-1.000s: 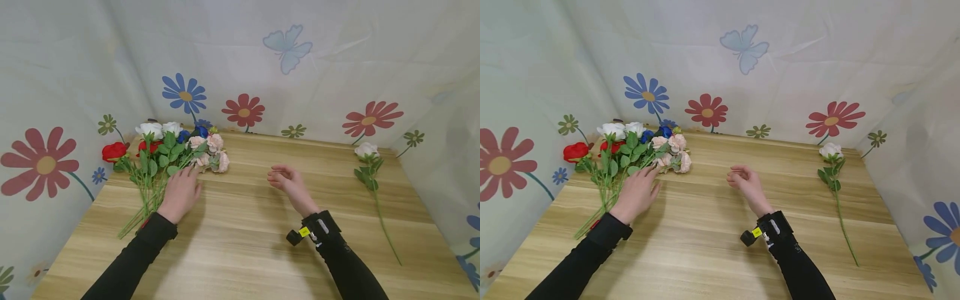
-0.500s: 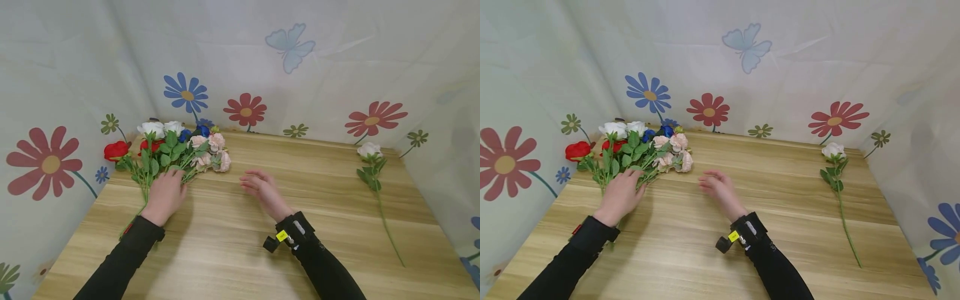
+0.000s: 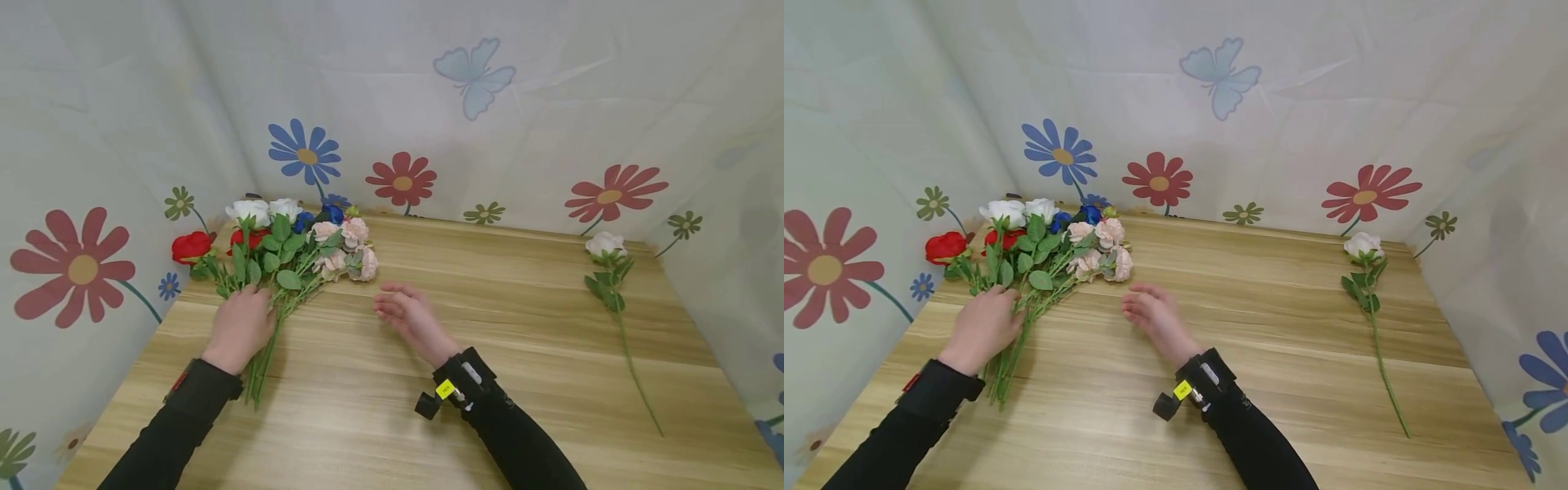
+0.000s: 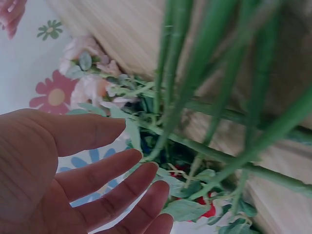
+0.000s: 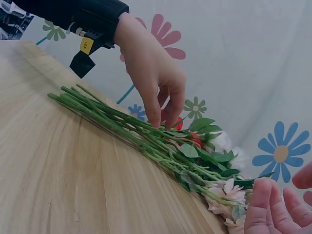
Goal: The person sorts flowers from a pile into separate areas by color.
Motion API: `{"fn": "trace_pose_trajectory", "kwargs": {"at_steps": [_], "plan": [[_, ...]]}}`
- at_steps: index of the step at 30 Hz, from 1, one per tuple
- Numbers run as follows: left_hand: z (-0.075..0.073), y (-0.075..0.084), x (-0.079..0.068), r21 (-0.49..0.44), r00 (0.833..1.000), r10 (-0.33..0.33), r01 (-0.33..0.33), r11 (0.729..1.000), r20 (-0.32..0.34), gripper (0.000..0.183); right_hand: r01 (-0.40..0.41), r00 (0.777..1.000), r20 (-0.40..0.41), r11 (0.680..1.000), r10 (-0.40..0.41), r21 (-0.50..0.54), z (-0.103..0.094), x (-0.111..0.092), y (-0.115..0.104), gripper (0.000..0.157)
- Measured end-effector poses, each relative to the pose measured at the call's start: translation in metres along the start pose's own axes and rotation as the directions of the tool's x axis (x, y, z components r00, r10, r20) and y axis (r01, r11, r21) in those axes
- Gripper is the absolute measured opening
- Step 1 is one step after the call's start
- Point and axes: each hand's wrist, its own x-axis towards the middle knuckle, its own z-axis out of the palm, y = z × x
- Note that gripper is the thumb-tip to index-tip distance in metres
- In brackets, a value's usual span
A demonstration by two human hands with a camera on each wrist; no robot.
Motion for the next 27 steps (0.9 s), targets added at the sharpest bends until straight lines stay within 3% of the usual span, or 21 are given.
{"fn": "trace_pose_trajectory", "kwargs": {"at_steps": [7,16,27], "plan": [[0.003,-0.006,-0.001,-0.007,1.000,-0.015,0.015,1.000,0.021,0.027,-0.016,1.000,0.019,1.000,0.016,0.001,0.006,-0.002,0.002,0.045],[0.010,-0.008,0.004,-0.028,0.999,0.011,-0.010,1.000,0.033,0.020,-0.032,0.998,0.051,0.999,0.032,-0.011,0.009,-0.005,0.002,0.044],[0.017,-0.010,0.008,-0.027,0.998,0.019,-0.018,0.999,0.056,0.012,-0.033,0.996,0.082,0.999,0.034,-0.006,0.009,-0.007,0.001,0.034]]}}
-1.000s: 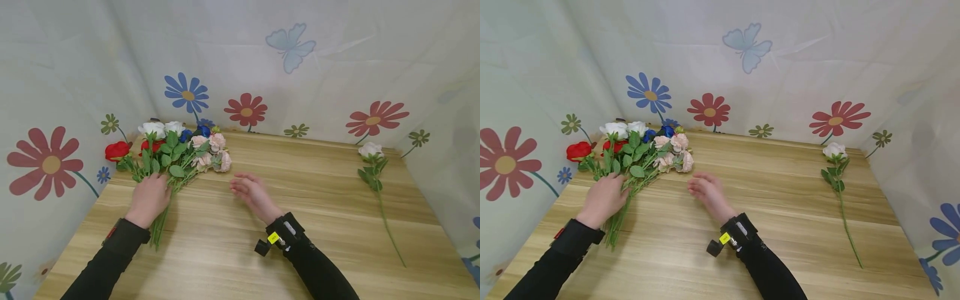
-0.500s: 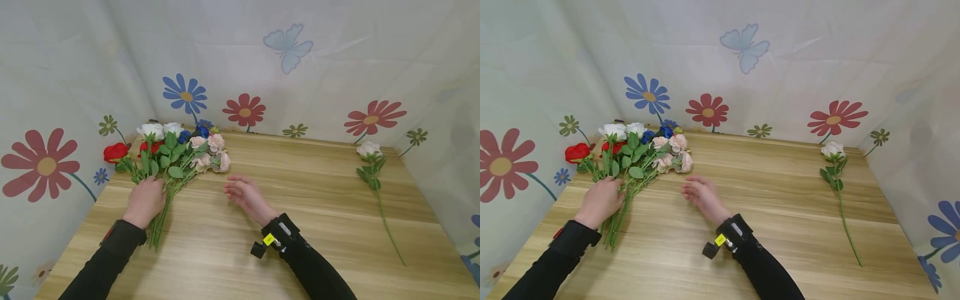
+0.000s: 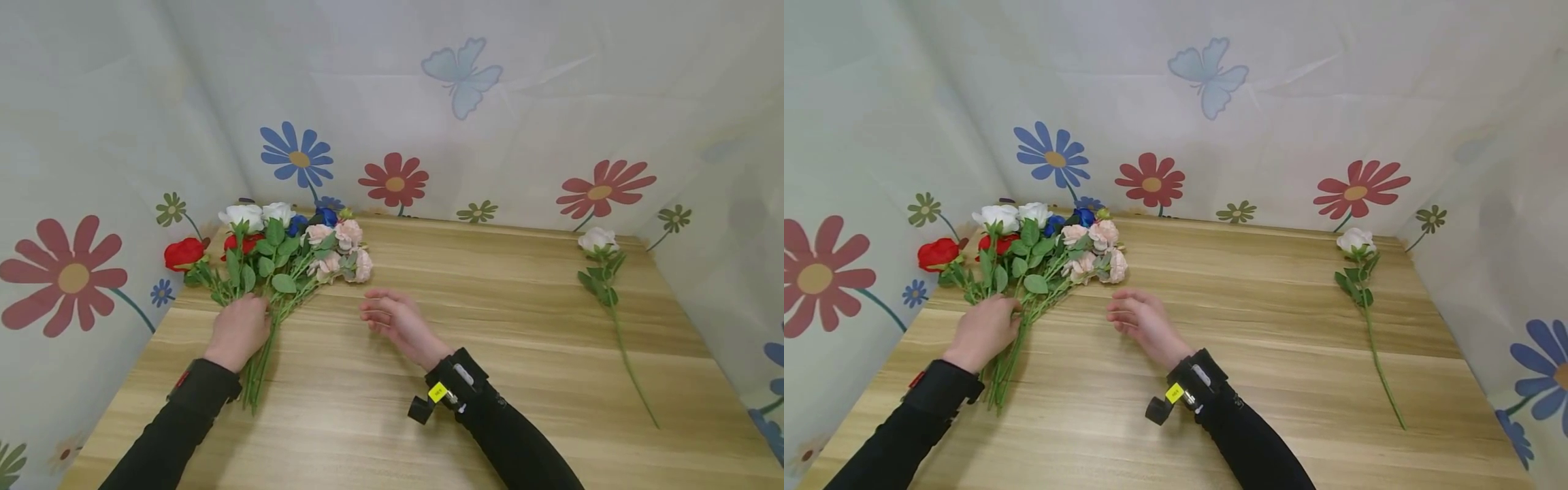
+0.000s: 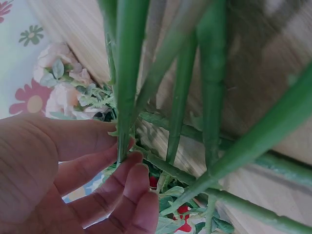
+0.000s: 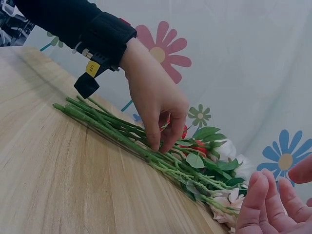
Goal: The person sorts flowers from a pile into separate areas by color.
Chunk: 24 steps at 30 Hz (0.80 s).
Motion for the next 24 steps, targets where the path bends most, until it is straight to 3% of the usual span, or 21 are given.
{"fn": "trace_pose_trajectory", "kwargs": {"at_steps": [10,24], "plan": [[-0.0010,-0.0027,-0.0031,-0.115,1.000,-0.004,0.007,0.993,0.023,0.017,-0.008,1.000,-0.001,1.000,0.008,0.011,-0.0001,0.0027,0.0036,0.033],[-0.0035,-0.0011,-0.0073,-0.245,0.998,0.006,-0.020,0.969,-0.058,0.016,-0.011,1.000,-0.007,1.000,0.011,0.006,-0.0026,0.0009,0.0051,0.037]]}}
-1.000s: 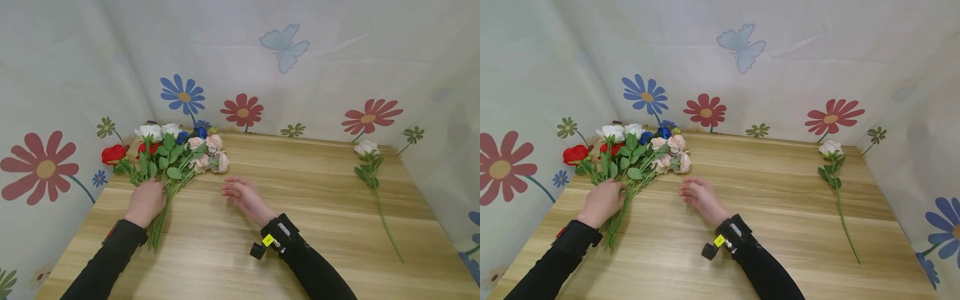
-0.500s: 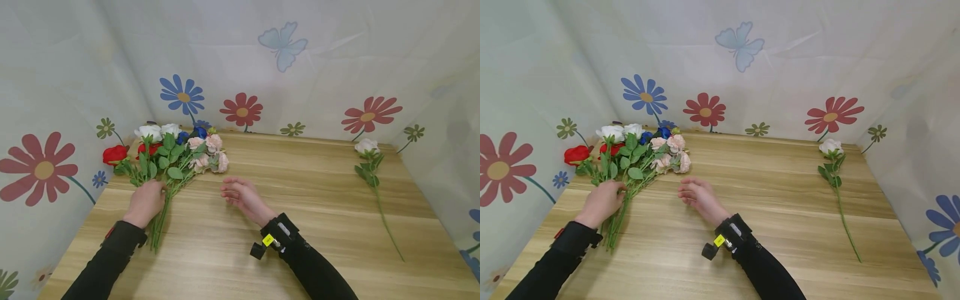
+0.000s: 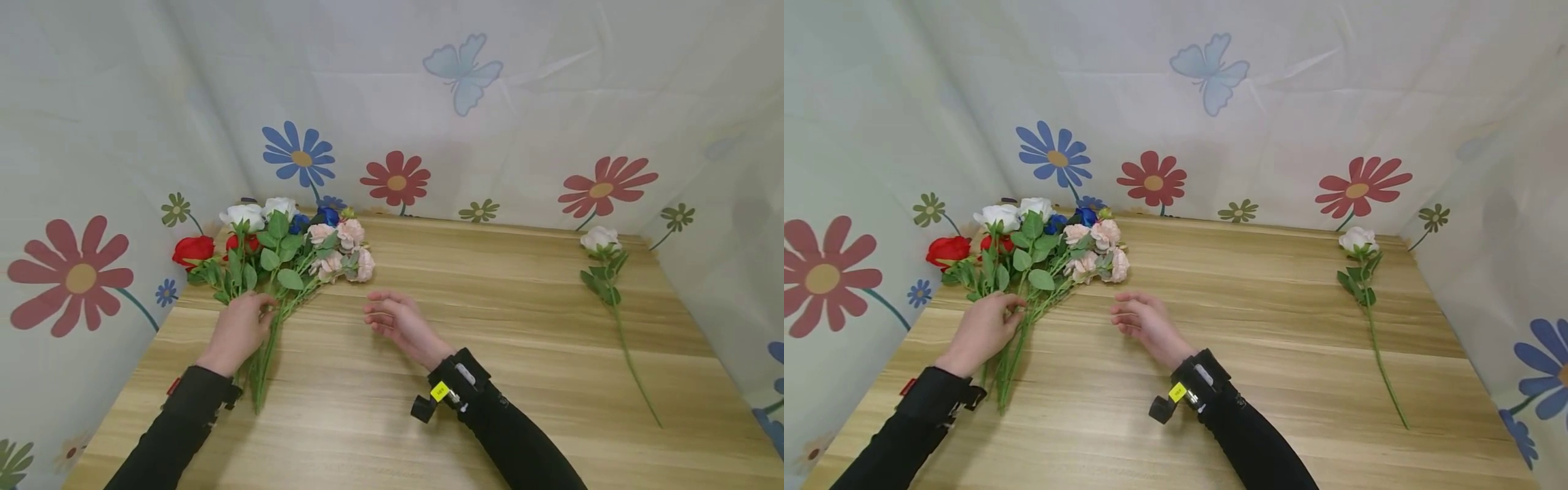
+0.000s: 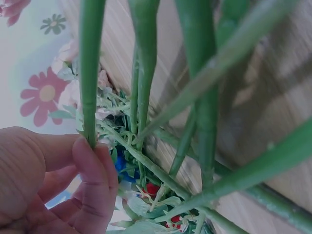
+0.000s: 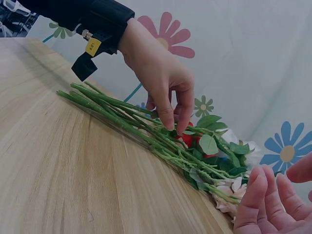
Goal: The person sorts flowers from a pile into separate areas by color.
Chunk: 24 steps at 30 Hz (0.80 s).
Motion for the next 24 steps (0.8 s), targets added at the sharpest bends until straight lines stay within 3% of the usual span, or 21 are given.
{"fn": "trace_pose_trajectory", "kwargs": {"at_steps": [13,19,24], "plan": [[0.003,0.009,0.003,-0.098,0.995,0.039,-0.049,0.994,-0.096,0.016,-0.014,1.000,-0.017,1.000,0.014,-0.013,-0.009,0.001,-0.001,0.044],[0.007,0.020,0.010,-0.218,0.997,-0.014,-0.001,0.976,-0.070,0.019,-0.016,1.000,-0.026,1.000,0.016,0.004,-0.014,-0.001,-0.003,0.046],[0.013,0.033,0.016,-0.338,0.999,-0.050,0.042,0.940,-0.015,0.036,-0.017,0.999,-0.033,1.000,0.016,-0.005,-0.019,-0.004,-0.004,0.043]]}}
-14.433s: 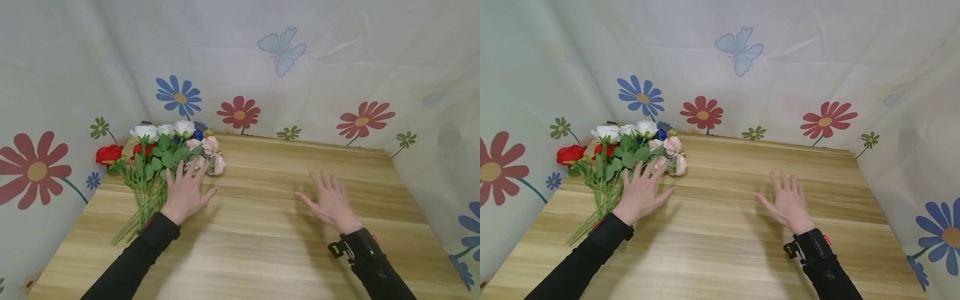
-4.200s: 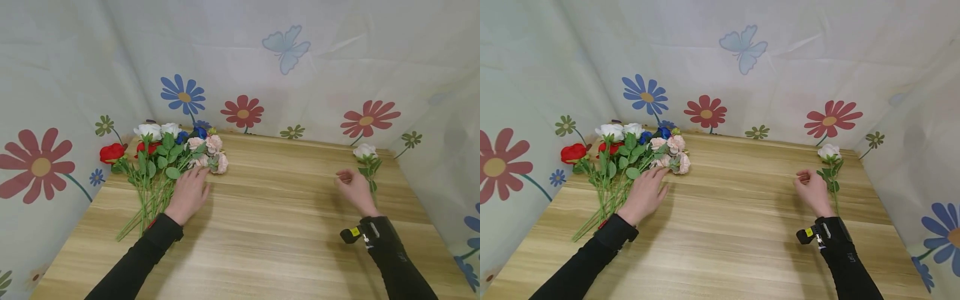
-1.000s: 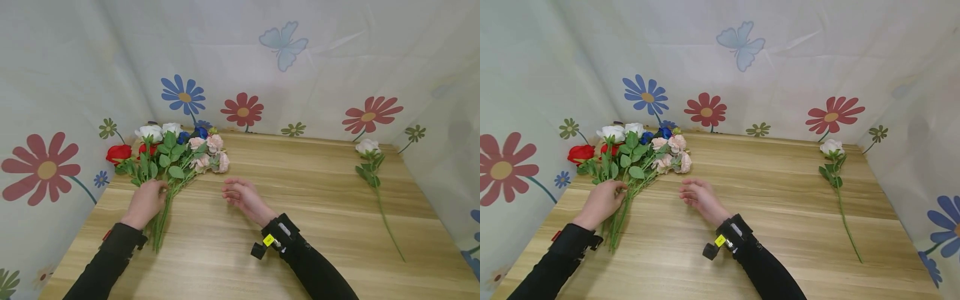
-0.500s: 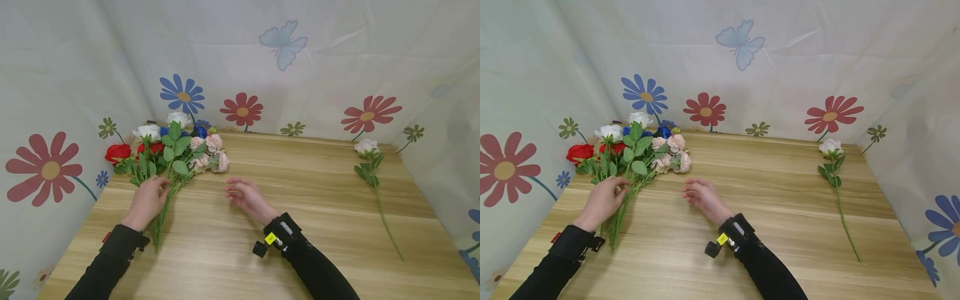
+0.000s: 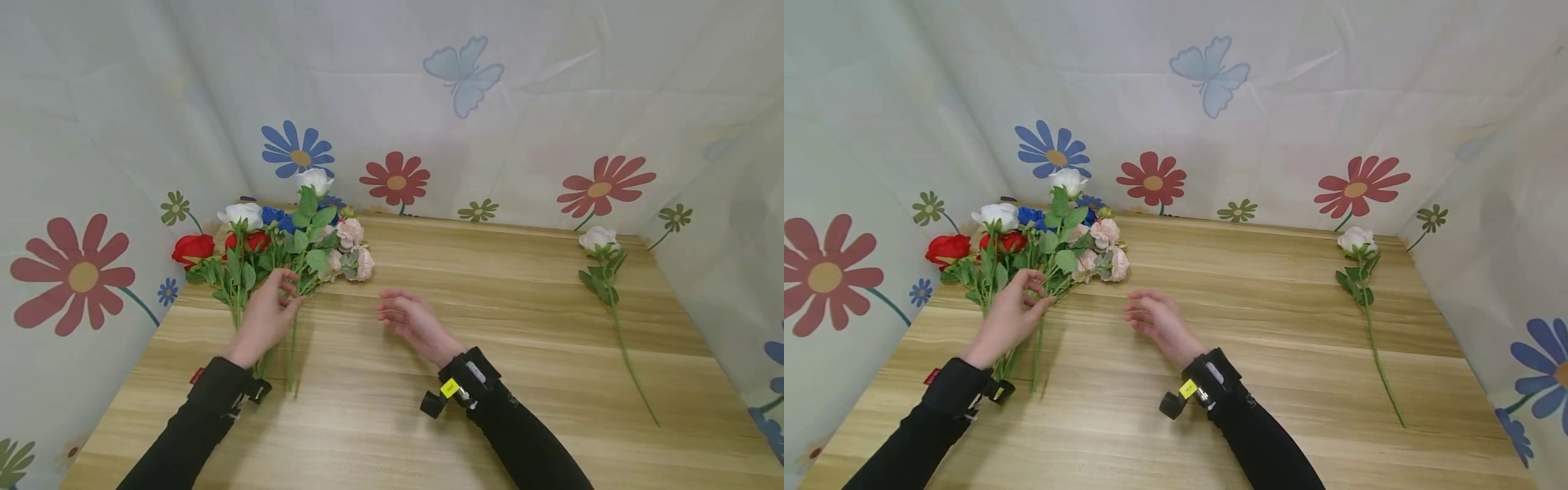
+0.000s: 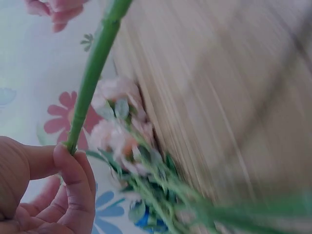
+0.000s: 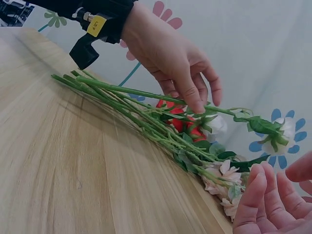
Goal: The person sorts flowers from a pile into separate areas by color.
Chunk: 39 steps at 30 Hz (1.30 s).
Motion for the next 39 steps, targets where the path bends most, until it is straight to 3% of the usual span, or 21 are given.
{"fn": "trace_pose_trajectory", "kwargs": {"at_steps": [9,16,22,29,34,39], "plan": [[0.025,0.021,0.017,-0.230,0.996,-0.038,0.055,0.972,0.075,0.054,0.010,1.000,-0.026,0.997,-0.012,-0.081,-0.014,-0.004,0.001,0.040],[0.044,0.040,0.028,-0.372,0.987,-0.047,0.101,0.923,0.151,0.051,0.055,0.998,-0.008,0.968,-0.059,-0.244,-0.028,-0.007,0.006,0.033],[0.061,0.053,0.036,-0.474,0.985,-0.040,0.118,0.873,0.171,0.049,0.080,0.996,0.049,0.939,-0.068,-0.336,-0.037,-0.011,0.009,0.037],[0.078,0.062,0.043,-0.561,0.976,-0.055,0.166,0.811,0.209,0.047,0.047,0.992,0.124,0.946,-0.007,-0.322,-0.041,-0.016,0.009,0.040],[0.089,0.067,0.046,-0.605,0.968,-0.086,0.215,0.766,0.235,0.048,0.041,0.972,0.231,0.956,0.029,-0.292,-0.043,-0.018,0.010,0.044],[0.099,0.070,0.049,-0.624,0.967,-0.098,0.227,0.748,0.234,0.049,0.032,0.957,0.289,0.970,0.040,-0.241,-0.042,-0.020,0.011,0.048]]}}
